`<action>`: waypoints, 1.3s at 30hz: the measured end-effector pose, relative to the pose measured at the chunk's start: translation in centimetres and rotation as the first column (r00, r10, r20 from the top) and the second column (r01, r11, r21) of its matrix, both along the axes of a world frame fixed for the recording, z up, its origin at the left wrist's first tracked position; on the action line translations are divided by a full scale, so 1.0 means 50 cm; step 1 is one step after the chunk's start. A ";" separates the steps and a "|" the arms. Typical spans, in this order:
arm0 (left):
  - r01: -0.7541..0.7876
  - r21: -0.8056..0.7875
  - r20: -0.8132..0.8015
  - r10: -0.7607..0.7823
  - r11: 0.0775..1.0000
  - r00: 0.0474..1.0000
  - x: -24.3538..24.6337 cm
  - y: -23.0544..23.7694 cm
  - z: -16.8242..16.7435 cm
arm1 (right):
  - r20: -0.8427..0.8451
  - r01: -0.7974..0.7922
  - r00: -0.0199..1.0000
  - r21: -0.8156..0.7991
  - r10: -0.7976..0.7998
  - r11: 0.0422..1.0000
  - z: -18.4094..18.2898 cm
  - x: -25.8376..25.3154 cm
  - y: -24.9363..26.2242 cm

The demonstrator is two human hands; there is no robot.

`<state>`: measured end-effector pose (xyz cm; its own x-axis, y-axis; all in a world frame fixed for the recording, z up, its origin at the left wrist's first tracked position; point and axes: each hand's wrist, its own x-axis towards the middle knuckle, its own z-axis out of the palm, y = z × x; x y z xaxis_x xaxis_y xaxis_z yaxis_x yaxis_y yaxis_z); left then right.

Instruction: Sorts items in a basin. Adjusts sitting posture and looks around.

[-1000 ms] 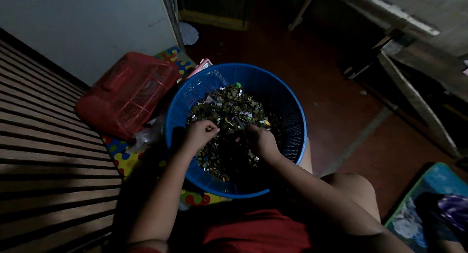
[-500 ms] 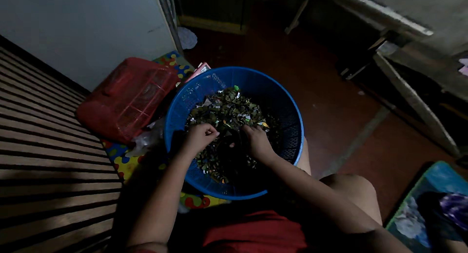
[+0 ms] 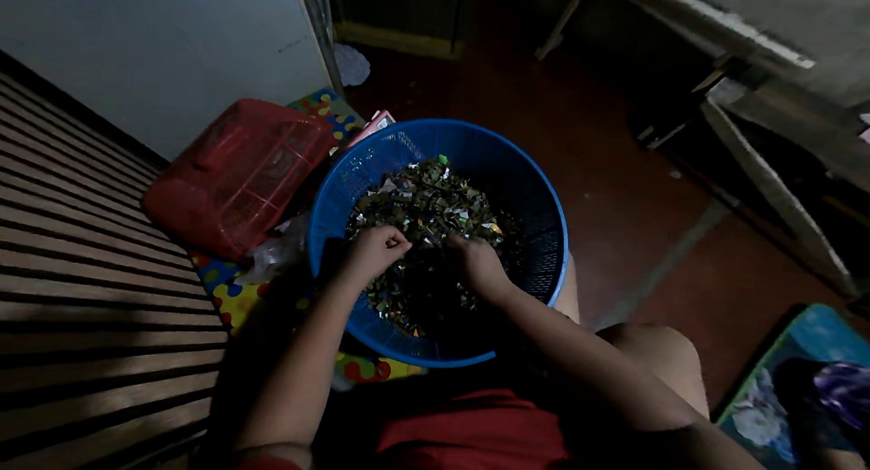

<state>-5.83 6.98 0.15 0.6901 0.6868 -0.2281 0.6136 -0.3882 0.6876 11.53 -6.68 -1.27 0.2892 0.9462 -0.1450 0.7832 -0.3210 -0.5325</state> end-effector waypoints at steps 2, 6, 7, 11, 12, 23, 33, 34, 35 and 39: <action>-0.007 -0.010 -0.013 0.007 1.000 1.000 0.000 0.001 0.001 | -0.010 0.006 1.000 -0.059 -0.007 0.998 0.012 -0.002 -0.002; -0.011 -0.013 -0.011 0.011 1.000 1.000 0.003 0.001 0.001 | 0.004 -0.043 0.999 -0.053 0.043 0.998 -0.001 0.011 -0.018; -0.007 -0.015 -0.011 0.007 1.000 1.000 0.004 0.000 0.002 | 0.013 -0.057 0.998 -0.055 0.058 0.997 -0.006 0.012 -0.018; 0.025 -0.017 -0.015 -0.025 1.000 1.000 0.005 -0.003 0.004 | -0.015 -0.086 0.996 -0.054 0.085 0.995 -0.006 0.003 -0.003; 0.029 -0.018 -0.019 -0.030 0.999 0.999 0.005 -0.002 0.002 | -0.027 -0.078 0.997 -0.038 0.077 0.996 -0.004 0.000 -0.001; 0.040 -0.026 -0.008 -0.040 0.999 0.999 0.006 -0.001 0.003 | -0.031 -0.132 0.991 -0.046 0.131 0.990 -0.014 0.004 -0.010; 0.096 -0.016 0.066 -0.095 0.995 0.993 0.001 -0.005 0.000 | -0.224 0.008 0.975 0.079 0.010 0.997 0.004 0.001 -0.001; 0.110 -0.027 0.053 -0.108 0.994 0.993 0.002 -0.007 0.000 | -0.262 0.034 0.965 0.155 0.008 0.987 -0.001 0.000 0.000; 0.119 -0.045 0.031 -0.118 0.992 0.993 0.002 -0.010 0.003 | -0.297 0.054 0.955 0.225 0.016 0.973 -0.006 -0.002 0.002; 0.177 -0.093 -0.034 -0.181 0.980 0.983 0.006 -0.026 0.014 | -0.335 0.041 0.937 0.395 0.102 0.918 -0.026 -0.011 0.007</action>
<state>-5.53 5.67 0.87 0.7887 0.5283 -0.3144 0.5686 -0.4324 0.6998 10.98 -6.31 -2.58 0.2596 0.9535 0.1528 0.5353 -0.0104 -0.8446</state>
